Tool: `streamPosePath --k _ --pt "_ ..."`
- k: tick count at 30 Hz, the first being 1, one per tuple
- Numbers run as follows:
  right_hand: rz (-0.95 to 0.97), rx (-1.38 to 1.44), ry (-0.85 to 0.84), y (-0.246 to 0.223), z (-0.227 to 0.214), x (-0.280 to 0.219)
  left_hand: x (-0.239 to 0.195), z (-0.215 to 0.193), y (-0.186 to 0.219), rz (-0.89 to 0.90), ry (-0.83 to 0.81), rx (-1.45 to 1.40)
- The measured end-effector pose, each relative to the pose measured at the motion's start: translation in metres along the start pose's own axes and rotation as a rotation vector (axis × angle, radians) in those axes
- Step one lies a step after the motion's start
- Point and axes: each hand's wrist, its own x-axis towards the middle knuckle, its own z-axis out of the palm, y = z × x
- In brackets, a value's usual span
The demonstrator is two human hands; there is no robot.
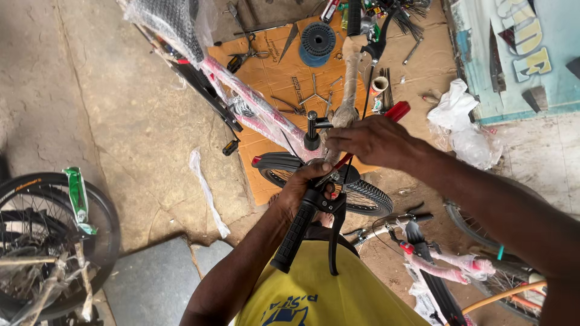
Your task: The person assembles a bicycle by attaching a brake lever to the handlebar. They use a screwdriver to tighten the bolt securing the lever in place.
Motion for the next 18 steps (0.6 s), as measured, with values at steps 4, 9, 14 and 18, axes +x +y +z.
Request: streamPosePath --k 4,9,14,18 --pt "-0.023 0.088 -0.050 0.022 0.005 0.003 0.003 0.000 -0.005 0.049 0.010 0.104" --pt "0.012 0.077 0.106 0.010 0.003 -0.006 0.003 -0.007 -0.008 0.023 0.027 -0.003" --pt "0.342 0.536 0.464 -0.037 -0.005 -0.035 0.009 -0.009 -0.009 0.036 0.113 0.044" --pt "0.572 0.804 0.405 -0.073 0.015 -0.046 0.013 -0.010 -0.013 0.106 0.082 0.087"
